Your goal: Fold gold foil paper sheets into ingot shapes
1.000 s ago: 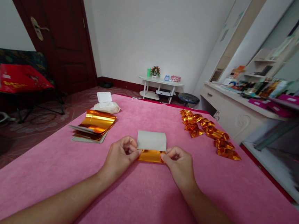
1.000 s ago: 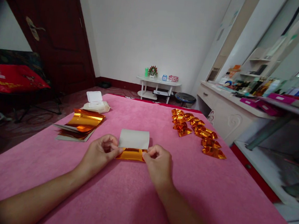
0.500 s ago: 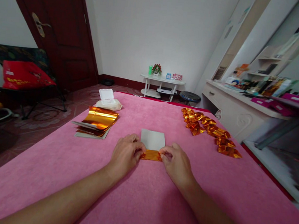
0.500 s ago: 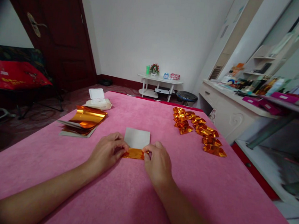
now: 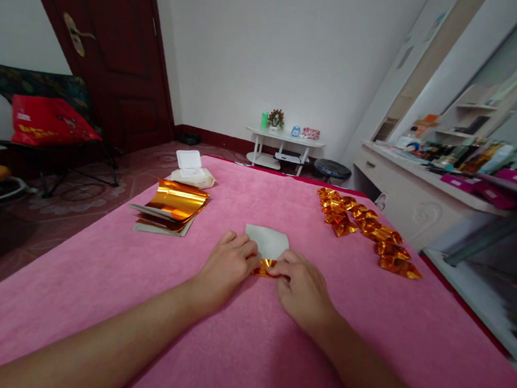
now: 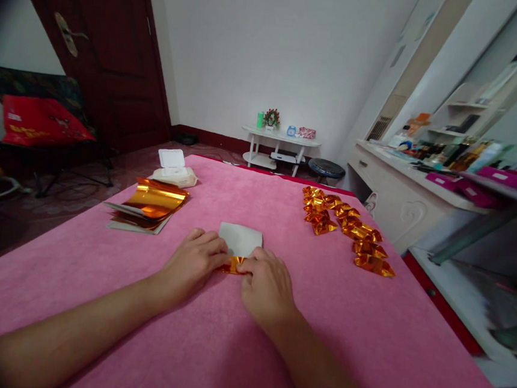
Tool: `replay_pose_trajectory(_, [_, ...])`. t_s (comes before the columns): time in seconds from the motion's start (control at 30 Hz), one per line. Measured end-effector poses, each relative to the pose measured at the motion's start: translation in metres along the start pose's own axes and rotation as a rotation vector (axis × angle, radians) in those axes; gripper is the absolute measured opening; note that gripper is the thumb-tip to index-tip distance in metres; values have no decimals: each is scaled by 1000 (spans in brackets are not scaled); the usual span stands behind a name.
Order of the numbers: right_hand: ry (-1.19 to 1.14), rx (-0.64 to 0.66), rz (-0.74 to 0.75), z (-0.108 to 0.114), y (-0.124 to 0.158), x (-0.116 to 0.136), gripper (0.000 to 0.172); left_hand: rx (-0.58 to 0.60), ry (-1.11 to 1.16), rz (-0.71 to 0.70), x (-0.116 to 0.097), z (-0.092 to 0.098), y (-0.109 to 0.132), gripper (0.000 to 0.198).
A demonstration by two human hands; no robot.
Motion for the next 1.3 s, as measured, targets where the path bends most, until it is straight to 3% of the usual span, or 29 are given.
replay_pose_trajectory(0.13, [29,-36,-124,-2,-6,2,10,27,66,54,6,-6,-1,11])
replay_pose_trajectory(0.23, [-26,-29,-215,-7,-7,-4,10,13,106,85,7,-7,-1,8])
replay_pose_trajectory(0.4, [-322,90,-332,-19,-8,-29,4,7,211,140,11,-8,4,10])
replay_pose_trajectory(0.5, [-507,127,-376,-24,-10,-44,5,15,276,215,15,-7,3,22])
replay_pose_trajectory(0.63, [-631,115,-383,-27,-13,-50,7,84,229,361,15,-9,-7,21])
replay_pose_trajectory(0.8, [-627,79,-365,-27,-12,-47,7,82,71,432,9,-13,-18,44])
replay_pose_trajectory(0.97, [-471,70,-295,-22,-8,-44,15,175,301,366,27,-25,-10,21])
replay_pose_trajectory(1.07, [-298,51,-221,-12,-4,-33,22,249,551,351,39,-33,-3,23])
replay_pose_trajectory(1.17, [-67,-48,-109,0,3,-6,25,277,655,357,45,-37,-3,26])
replay_pose_trajectory(1.3, [120,-13,162,-17,21,50,41,317,663,379,44,-39,-7,20])
Point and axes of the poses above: each hand's wrist, its own y-axis away from the middle knuckle, its own z-axis out of the back of the hand, x = y × z, the point moved 7 cm from there along -y, towards the middle knuckle, and after that the axes turned 5 degrees about -x, right-handed, at the moved point
